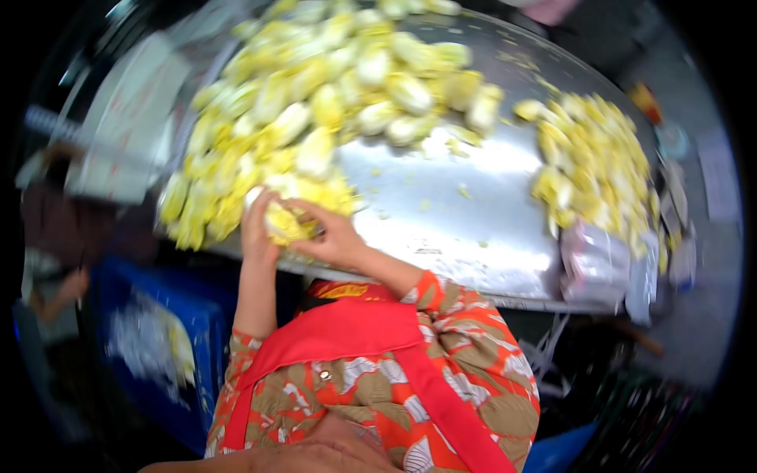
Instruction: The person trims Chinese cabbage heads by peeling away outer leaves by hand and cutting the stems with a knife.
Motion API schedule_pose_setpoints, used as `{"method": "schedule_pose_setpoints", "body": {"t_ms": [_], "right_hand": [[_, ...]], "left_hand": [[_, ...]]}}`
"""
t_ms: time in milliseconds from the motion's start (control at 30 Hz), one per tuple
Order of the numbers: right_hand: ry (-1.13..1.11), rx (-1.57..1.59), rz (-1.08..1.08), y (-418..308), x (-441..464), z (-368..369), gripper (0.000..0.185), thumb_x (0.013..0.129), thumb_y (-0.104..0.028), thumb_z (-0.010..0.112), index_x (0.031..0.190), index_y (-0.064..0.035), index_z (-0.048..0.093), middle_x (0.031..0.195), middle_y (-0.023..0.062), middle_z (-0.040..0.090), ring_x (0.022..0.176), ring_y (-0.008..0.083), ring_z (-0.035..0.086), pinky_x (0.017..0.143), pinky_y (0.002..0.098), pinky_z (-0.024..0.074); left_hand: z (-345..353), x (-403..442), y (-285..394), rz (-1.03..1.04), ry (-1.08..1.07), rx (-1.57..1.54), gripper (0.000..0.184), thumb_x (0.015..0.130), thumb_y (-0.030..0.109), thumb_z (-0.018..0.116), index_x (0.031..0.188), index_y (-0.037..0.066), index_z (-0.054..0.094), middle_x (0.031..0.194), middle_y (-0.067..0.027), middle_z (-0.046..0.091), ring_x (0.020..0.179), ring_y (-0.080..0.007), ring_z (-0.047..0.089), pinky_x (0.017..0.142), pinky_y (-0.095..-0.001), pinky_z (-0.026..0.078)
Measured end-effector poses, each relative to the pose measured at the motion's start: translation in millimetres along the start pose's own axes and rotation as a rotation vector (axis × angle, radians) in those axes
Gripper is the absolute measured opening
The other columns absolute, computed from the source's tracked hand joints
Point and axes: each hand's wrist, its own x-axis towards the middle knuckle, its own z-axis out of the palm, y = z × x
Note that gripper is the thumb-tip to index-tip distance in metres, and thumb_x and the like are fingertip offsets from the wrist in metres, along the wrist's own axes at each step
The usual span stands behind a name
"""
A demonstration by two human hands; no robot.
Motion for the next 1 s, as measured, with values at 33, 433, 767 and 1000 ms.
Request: {"method": "schedule_pose_setpoints", "body": {"t_ms": [33, 433, 767, 1000], "right_hand": [[0.027, -0.003, -0.020, -2, -1, -2, 0.068, 0.074, -0.024, 0.074, 0.134, -0.0101, 0.046, 0.116, 0.0121, 0.061, 0.090, 0.0157, 0.060, 0.066, 0.0273, 0.0511], [0.850, 0.462, 0.467, 73, -90, -195, 0.039, 0.086, -0.044, 0.062, 0.098, -0.0072, 0.059, 0.066, 0.0029, 0.059, 0.046, 0.0093, 0.049, 0.041, 0.0239, 0.0423], [1.092, 0.268, 0.020, 1, -87, -346, 0.047, 0.089, -0.029, 0.061, 0.127, -0.0029, 0.049, 0.105, 0.0194, 0.065, 0.055, 0.0048, 0.048, 0.044, 0.0175, 0.0374], [0.815, 0.230, 0.419, 62, -36, -219, 0.042, 0.084, -0.017, 0.060, 0.121, 0.0015, 0.053, 0.079, 0.0110, 0.066, 0.048, 0.0062, 0.047, 0.039, 0.0199, 0.0364]], "left_hand": [[-3, 6, -10, -0.040, -0.045, 0.019, 0.032, 0.091, 0.018, 0.056, 0.118, 0.005, 0.044, 0.093, -0.0102, 0.058, 0.087, -0.0189, 0.059, 0.077, -0.0328, 0.050], [29, 32, -37, -0.149, -0.483, 0.683, 0.049, 0.089, 0.020, 0.059, 0.132, 0.003, 0.043, 0.125, -0.0143, 0.052, 0.116, -0.0234, 0.051, 0.095, -0.0356, 0.043], [13, 100, -45, 0.536, -0.197, 1.406, 0.037, 0.084, 0.021, 0.061, 0.114, 0.001, 0.056, 0.108, -0.0186, 0.061, 0.103, -0.0308, 0.058, 0.089, -0.0394, 0.045], [44, 129, -51, 0.220, -0.190, 2.157, 0.090, 0.066, 0.044, 0.073, 0.140, 0.012, 0.033, 0.111, -0.0210, 0.057, 0.104, -0.0342, 0.056, 0.088, -0.0427, 0.044]]}}
